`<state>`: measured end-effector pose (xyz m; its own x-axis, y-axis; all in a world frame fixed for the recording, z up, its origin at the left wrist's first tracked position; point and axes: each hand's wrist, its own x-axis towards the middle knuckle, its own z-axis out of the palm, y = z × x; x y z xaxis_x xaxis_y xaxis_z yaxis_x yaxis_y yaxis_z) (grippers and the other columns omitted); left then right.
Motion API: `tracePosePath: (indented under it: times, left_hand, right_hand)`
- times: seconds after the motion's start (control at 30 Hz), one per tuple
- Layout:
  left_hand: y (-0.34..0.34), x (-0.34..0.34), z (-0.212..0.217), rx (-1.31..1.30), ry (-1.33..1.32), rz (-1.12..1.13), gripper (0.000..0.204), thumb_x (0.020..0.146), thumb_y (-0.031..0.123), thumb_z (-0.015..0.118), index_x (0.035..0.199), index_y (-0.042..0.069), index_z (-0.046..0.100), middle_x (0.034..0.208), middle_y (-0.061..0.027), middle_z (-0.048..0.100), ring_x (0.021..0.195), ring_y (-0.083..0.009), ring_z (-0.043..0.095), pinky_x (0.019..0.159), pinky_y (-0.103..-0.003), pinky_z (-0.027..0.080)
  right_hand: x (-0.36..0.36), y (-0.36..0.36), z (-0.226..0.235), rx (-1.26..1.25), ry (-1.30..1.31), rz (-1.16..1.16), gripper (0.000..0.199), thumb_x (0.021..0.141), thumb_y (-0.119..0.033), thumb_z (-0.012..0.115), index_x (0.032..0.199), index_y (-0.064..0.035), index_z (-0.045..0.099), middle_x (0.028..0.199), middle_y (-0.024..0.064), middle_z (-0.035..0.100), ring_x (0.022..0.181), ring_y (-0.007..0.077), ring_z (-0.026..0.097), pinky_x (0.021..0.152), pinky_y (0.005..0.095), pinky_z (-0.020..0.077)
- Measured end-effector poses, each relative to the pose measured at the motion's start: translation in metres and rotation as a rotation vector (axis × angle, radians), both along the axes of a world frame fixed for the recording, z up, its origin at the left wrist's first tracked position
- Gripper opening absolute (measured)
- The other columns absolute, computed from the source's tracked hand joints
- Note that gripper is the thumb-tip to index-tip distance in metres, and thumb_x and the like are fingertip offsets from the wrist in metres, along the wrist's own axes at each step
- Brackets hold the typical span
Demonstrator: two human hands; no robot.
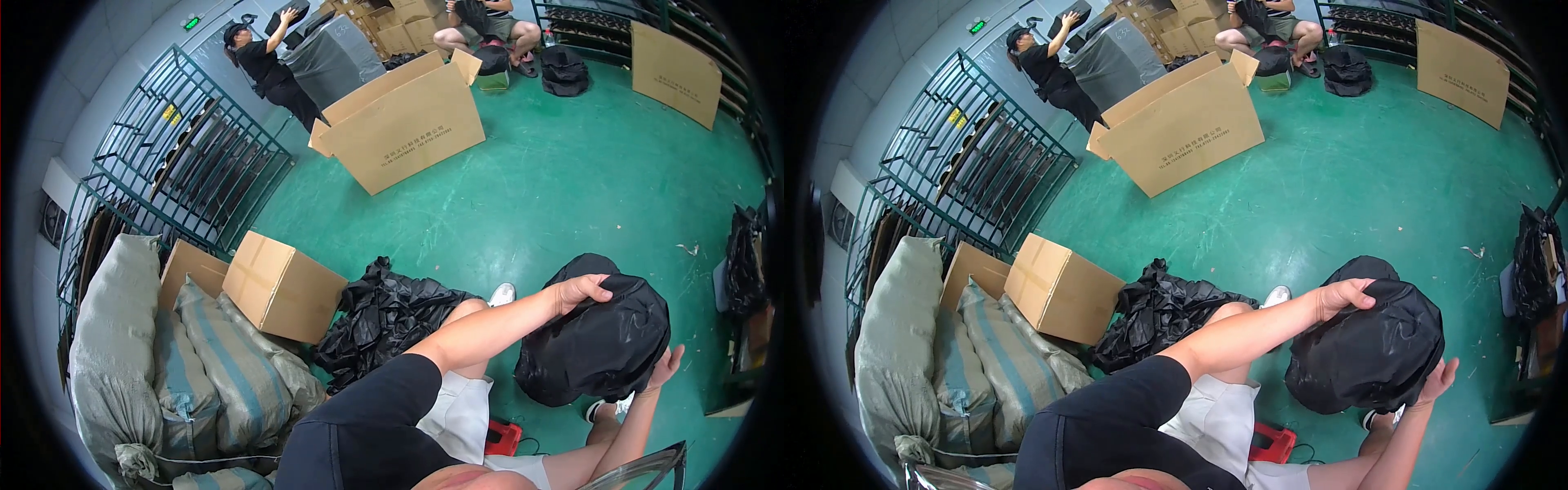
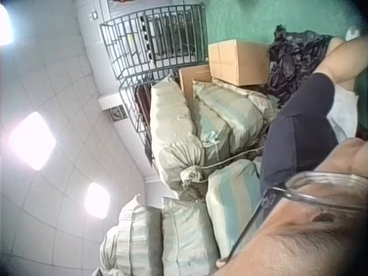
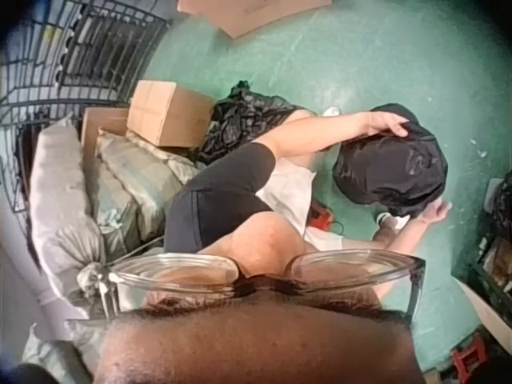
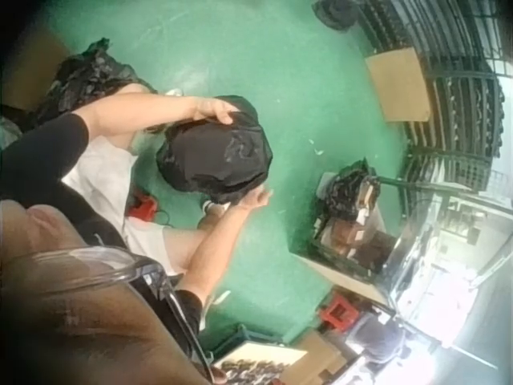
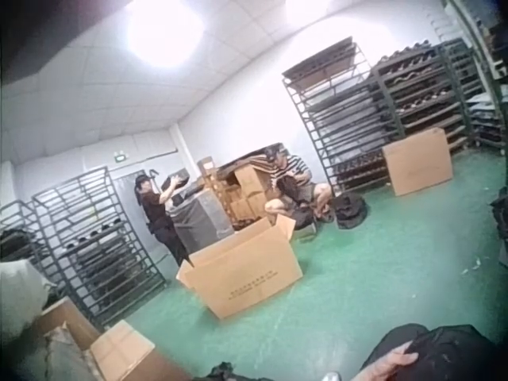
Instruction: Inspecting and flipping black fabric bags in a manufacturing setting.
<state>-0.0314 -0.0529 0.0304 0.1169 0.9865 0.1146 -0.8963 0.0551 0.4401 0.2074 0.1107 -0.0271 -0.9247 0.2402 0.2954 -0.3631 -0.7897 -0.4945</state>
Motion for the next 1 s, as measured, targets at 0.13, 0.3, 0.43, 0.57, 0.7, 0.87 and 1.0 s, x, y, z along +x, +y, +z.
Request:
tracePosePath:
  times: [0.13,0.3,0.43,0.57,0.7,0.87,1.0]
  left_hand:
    - [0.005,-0.002,-0.002,-0.055,0.034,0.008,0.044,0.086,0.010,0.070,0.124,-0.004,0.054,0.111,-0.0143,0.068,0.098,-0.0227,0.068,0.089,-0.036,0.055]
    - [0.019,-0.004,-0.020,-0.362,0.394,0.030,0.019,0.090,0.015,0.067,0.101,-0.001,0.068,0.088,-0.0071,0.072,0.073,-0.0151,0.069,0.069,-0.029,0.056]
    - [0.023,0.003,-0.039,-0.412,0.549,0.039,0.015,0.090,0.017,0.067,0.084,0.004,0.072,0.077,-0.0019,0.070,0.066,-0.0115,0.066,0.062,-0.027,0.053]
    - [0.022,0.001,-0.039,-0.465,0.739,0.120,0.026,0.093,0.027,0.066,0.082,0.004,0.073,0.077,-0.0013,0.070,0.065,-0.0075,0.061,0.062,-0.027,0.050]
    - [0.016,-0.012,-0.024,-0.374,0.579,0.161,0.038,0.095,0.038,0.064,0.084,0.003,0.071,0.080,-0.0047,0.070,0.072,-0.0108,0.064,0.068,-0.028,0.052]
    - [0.008,-0.028,-0.014,-0.082,0.104,0.230,0.048,0.099,0.043,0.053,0.109,-0.004,0.064,0.104,-0.0142,0.070,0.095,-0.0233,0.069,0.086,-0.037,0.056]
    - [0.006,-0.036,-0.013,-0.011,0.023,0.282,0.050,0.100,0.044,0.050,0.105,-0.003,0.066,0.100,-0.0144,0.071,0.094,-0.0227,0.069,0.086,-0.037,0.056]
  right_hand:
    - [0.012,0.012,-0.010,0.117,0.150,-0.032,0.085,0.092,-0.056,0.052,0.148,0.0031,0.029,0.151,0.0211,0.036,0.138,0.0338,0.038,0.116,0.0471,0.0264]
    - [0.031,0.021,-0.017,0.045,0.031,-0.144,0.084,0.089,-0.047,0.058,0.148,0.0038,0.026,0.150,0.0204,0.037,0.136,0.0347,0.041,0.115,0.0468,0.0284]
    - [0.036,0.023,-0.016,0.068,-0.018,-0.181,0.076,0.088,-0.032,0.063,0.146,0.0042,0.031,0.146,0.0200,0.043,0.133,0.0351,0.043,0.115,0.0466,0.0294]
    - [0.037,0.026,-0.013,0.131,-0.103,-0.284,0.066,0.089,-0.024,0.060,0.143,0.0041,0.035,0.144,0.0183,0.046,0.132,0.0332,0.045,0.113,0.0454,0.0324]
    - [0.037,0.029,-0.001,-0.021,-0.179,-0.360,0.048,0.099,-0.023,0.047,0.139,0.0027,0.042,0.140,0.0154,0.051,0.127,0.0293,0.051,0.111,0.0446,0.0371]
    - [0.022,0.016,0.027,-0.046,-0.240,-0.298,0.043,0.105,-0.026,0.036,0.137,0.0005,0.049,0.136,0.0141,0.056,0.123,0.0277,0.055,0.109,0.0444,0.0404]
    - [0.011,-0.003,0.040,-0.023,-0.176,-0.117,0.050,0.098,-0.024,0.053,0.140,0.0005,0.043,0.140,0.0153,0.052,0.128,0.0298,0.051,0.112,0.0446,0.0373]
